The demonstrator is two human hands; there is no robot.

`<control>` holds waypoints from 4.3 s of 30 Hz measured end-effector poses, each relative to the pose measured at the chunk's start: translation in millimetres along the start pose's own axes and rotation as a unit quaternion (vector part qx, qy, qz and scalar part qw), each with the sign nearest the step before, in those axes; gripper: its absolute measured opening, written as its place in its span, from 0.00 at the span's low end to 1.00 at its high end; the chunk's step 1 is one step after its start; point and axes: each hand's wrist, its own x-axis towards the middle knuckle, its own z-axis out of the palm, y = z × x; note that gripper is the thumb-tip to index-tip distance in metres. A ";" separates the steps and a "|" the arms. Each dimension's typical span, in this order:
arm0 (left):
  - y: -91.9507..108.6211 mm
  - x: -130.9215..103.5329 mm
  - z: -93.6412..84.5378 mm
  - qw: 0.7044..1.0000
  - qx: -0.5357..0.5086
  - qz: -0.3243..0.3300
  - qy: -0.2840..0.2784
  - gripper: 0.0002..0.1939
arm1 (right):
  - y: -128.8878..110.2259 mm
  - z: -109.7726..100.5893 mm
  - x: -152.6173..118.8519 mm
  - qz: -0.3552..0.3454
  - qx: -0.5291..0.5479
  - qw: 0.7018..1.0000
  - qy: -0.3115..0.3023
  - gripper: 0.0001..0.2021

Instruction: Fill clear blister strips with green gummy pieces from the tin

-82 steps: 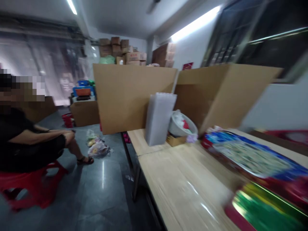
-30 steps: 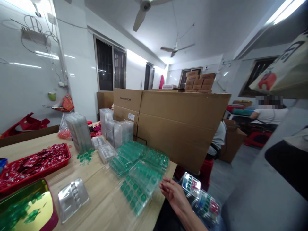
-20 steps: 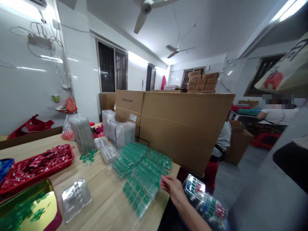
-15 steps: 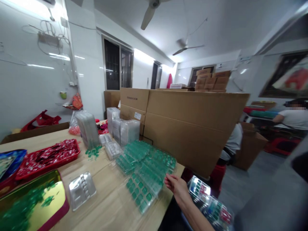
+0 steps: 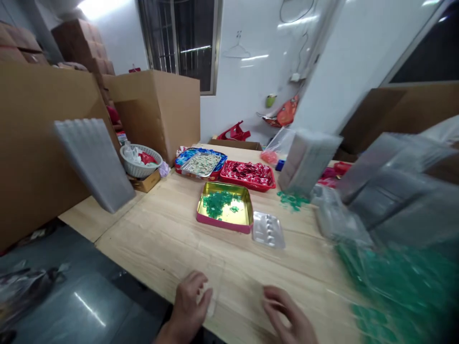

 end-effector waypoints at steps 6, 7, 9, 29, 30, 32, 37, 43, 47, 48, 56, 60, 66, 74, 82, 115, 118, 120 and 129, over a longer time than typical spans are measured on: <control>-44.4 6.6 -29.4 0.992 0.091 -0.042 0.072 0.08 | -50.2 101.6 17.1 -0.191 -0.228 0.930 -0.217 0.20; -50.6 9.2 -30.2 0.991 0.096 -0.036 0.081 0.08 | -51.7 106.1 19.2 -0.197 -0.255 0.918 -0.232 0.21; -58.2 15.6 -28.1 0.992 0.094 -0.022 0.087 0.09 | -47.5 105.2 25.6 -0.203 -0.285 0.905 -0.242 0.22; -53.6 71.0 81.9 0.982 0.063 0.048 -0.172 0.17 | -52.2 69.4 285.0 -0.151 -0.407 0.895 -0.097 0.14; -54.5 72.2 80.1 0.983 0.059 0.055 -0.164 0.16 | -47.8 72.3 290.4 -0.143 -0.410 0.895 -0.099 0.14; -53.1 74.9 73.6 0.987 0.050 0.063 -0.142 0.14 | -41.1 75.2 296.0 -0.129 -0.405 0.899 -0.100 0.13; -37.1 86.8 51.5 0.994 -0.038 0.029 -0.099 0.09 | -44.5 67.1 291.5 -0.126 -0.315 0.934 -0.111 0.07; -15.5 126.4 42.1 0.944 -0.277 -0.171 -0.048 0.08 | -58.6 48.1 224.5 -0.099 -0.020 0.968 -0.232 0.12; -0.1 138.9 45.9 0.864 -0.464 -0.196 -0.021 0.11 | -59.3 44.1 172.4 0.017 0.232 0.929 -0.287 0.14; 2.9 137.9 47.5 0.850 -0.484 -0.204 -0.022 0.11 | -58.4 44.7 163.8 0.031 0.243 0.927 -0.285 0.14; 0.8 123.8 58.4 0.796 -0.535 -0.270 -0.088 0.12 | -55.3 51.8 139.8 0.061 0.254 0.923 -0.282 0.16; -1.4 129.1 56.8 0.775 -0.553 -0.287 -0.107 0.12 | -56.5 53.9 138.5 0.065 0.266 0.922 -0.272 0.17; -5.3 134.8 55.0 0.782 -0.524 -0.305 -0.145 0.12 | -45.2 56.1 139.3 0.096 0.280 0.913 -0.282 0.16; -20.7 132.2 70.6 0.833 -0.449 -0.304 -0.113 0.08 | -26.5 60.8 141.2 0.106 0.258 0.921 -0.271 0.11; -33.9 131.7 88.4 0.843 -0.429 -0.313 -0.091 0.07 | -24.1 71.4 145.0 0.094 0.239 0.935 -0.243 0.08; -32.8 127.1 76.4 0.807 -0.500 -0.294 -0.108 0.13 | -19.2 70.9 140.5 0.097 0.312 0.923 -0.205 0.12; -37.9 127.8 84.3 0.844 -0.442 -0.292 -0.090 0.10 | -15.4 74.3 146.5 0.067 0.250 0.945 -0.200 0.09; -41.4 127.7 90.4 0.870 -0.396 -0.284 -0.076 0.08 | -10.5 78.9 149.3 0.054 0.219 0.955 -0.194 0.07; -50.2 126.2 105.2 0.943 -0.247 -0.217 -0.045 0.04 | 3.6 92.1 153.3 -0.034 0.044 0.989 -0.134 0.06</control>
